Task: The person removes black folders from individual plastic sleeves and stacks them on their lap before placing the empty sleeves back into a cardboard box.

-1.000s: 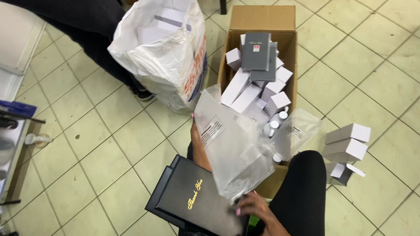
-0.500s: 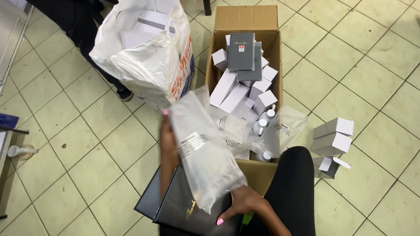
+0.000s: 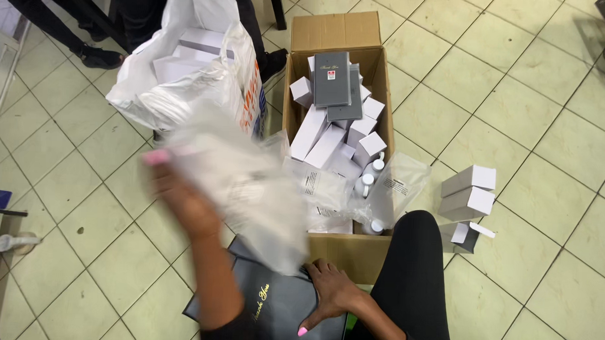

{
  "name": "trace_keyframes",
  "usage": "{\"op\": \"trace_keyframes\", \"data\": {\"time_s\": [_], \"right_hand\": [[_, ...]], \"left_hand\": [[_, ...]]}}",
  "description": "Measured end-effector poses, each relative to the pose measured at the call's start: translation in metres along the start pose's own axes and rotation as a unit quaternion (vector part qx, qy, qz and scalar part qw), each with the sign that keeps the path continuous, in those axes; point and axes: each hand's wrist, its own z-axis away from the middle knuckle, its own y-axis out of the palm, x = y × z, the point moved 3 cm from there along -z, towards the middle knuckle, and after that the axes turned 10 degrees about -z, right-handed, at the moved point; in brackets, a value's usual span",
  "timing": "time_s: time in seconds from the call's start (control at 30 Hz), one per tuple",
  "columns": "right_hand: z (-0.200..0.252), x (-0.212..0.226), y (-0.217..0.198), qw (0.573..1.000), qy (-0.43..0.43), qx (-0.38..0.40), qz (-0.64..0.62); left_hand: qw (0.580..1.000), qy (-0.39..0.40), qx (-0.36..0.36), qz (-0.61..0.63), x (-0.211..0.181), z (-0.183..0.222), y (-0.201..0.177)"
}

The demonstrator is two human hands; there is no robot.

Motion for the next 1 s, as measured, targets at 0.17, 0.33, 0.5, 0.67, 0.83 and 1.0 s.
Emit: {"op": "trace_keyframes", "data": {"time_s": [0.17,0.33,0.5,0.67,0.83,1.0], "right_hand": [[0.008,-0.005,-0.012,0.999,-0.007,0.005,-0.041],[0.000,-0.020,-0.014,0.997,-0.052,0.033,-0.050],[-0.019,-0.071,-0.002,0.969,-0.225,0.069,-0.073],[-0.016,-0.081,-0.110,0.958,-0.229,0.107,-0.137],[-0.126,-0.144,-0.217,0.931,-0.146,-0.137,-0.305],[-0.322,-0.275,-0.263,0.787,0.075,-0.362,-0.494]], "left_hand": [[0.982,-0.166,0.064,-0.069,0.141,0.082,0.100],[0.914,-0.124,0.151,-0.356,0.210,0.115,0.083],[0.886,-0.239,0.104,-0.383,0.212,0.106,0.070],[0.821,-0.278,0.229,-0.443,0.216,0.116,0.073],[0.734,-0.210,0.338,-0.550,0.209,0.138,0.089],[0.816,-0.169,0.333,-0.442,0.205,0.141,0.098]]}}
